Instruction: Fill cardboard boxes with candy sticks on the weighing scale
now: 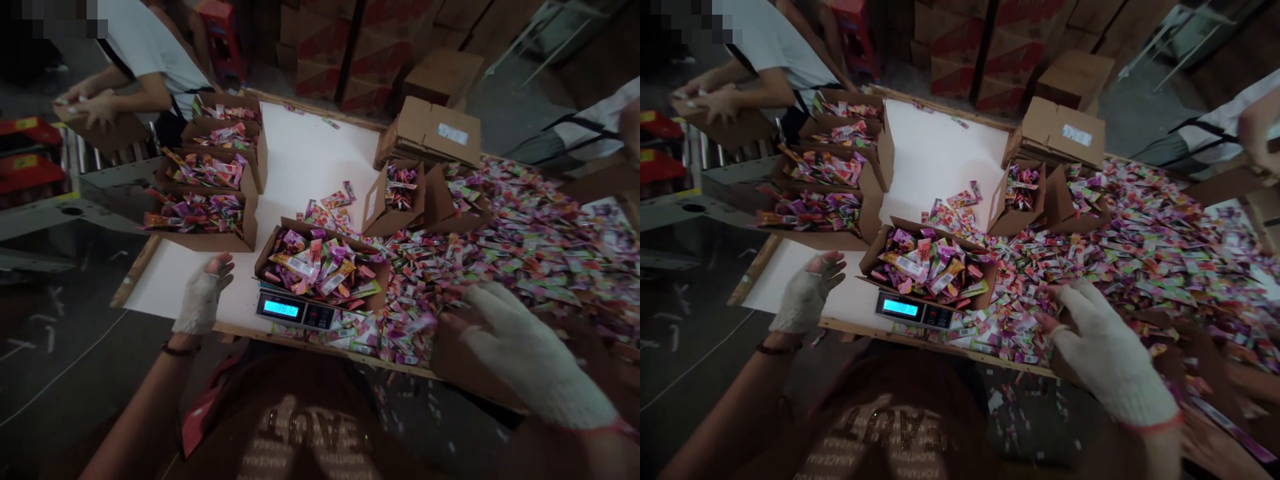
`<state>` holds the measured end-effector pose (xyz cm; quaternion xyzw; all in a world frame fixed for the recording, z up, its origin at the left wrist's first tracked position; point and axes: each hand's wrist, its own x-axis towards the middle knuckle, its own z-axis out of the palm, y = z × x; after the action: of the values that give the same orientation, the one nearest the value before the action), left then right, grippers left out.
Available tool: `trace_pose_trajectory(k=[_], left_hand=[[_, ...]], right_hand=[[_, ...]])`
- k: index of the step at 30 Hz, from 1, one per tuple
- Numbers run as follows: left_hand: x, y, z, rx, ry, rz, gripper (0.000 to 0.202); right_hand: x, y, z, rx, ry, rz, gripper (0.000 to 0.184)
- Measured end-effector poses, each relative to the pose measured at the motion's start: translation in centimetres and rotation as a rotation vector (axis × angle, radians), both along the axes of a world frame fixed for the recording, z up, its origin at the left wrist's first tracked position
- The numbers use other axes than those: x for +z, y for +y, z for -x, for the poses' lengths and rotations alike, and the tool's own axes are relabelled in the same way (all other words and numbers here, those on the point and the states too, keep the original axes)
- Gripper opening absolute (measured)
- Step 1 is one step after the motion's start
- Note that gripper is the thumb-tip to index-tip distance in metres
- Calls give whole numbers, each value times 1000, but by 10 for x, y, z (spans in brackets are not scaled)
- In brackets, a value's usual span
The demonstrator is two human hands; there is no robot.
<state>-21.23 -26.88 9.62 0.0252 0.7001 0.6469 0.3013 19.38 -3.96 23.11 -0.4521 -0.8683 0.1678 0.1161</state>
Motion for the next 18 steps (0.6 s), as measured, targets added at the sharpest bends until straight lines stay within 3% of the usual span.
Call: trace_pose_trajectory(k=[5, 8, 11, 15, 18], left_hand=[[8, 8, -6, -16, 12, -11, 70], [10, 6, -7, -22, 26, -17, 71], [8, -3, -4, 3, 20, -17, 69], [0, -12, 0, 38, 13, 2, 66], [-5, -8, -2, 24, -2, 14, 66]], right_hand=[[-53, -5, 105, 157, 11, -45, 28], [-77, -5, 145, 158, -66, 13, 22], [-76, -1, 140, 225, 47, 65, 4], [-53, 8, 98, 280, 234, 135, 17], [-46, 10, 90, 251, 177, 79, 14]])
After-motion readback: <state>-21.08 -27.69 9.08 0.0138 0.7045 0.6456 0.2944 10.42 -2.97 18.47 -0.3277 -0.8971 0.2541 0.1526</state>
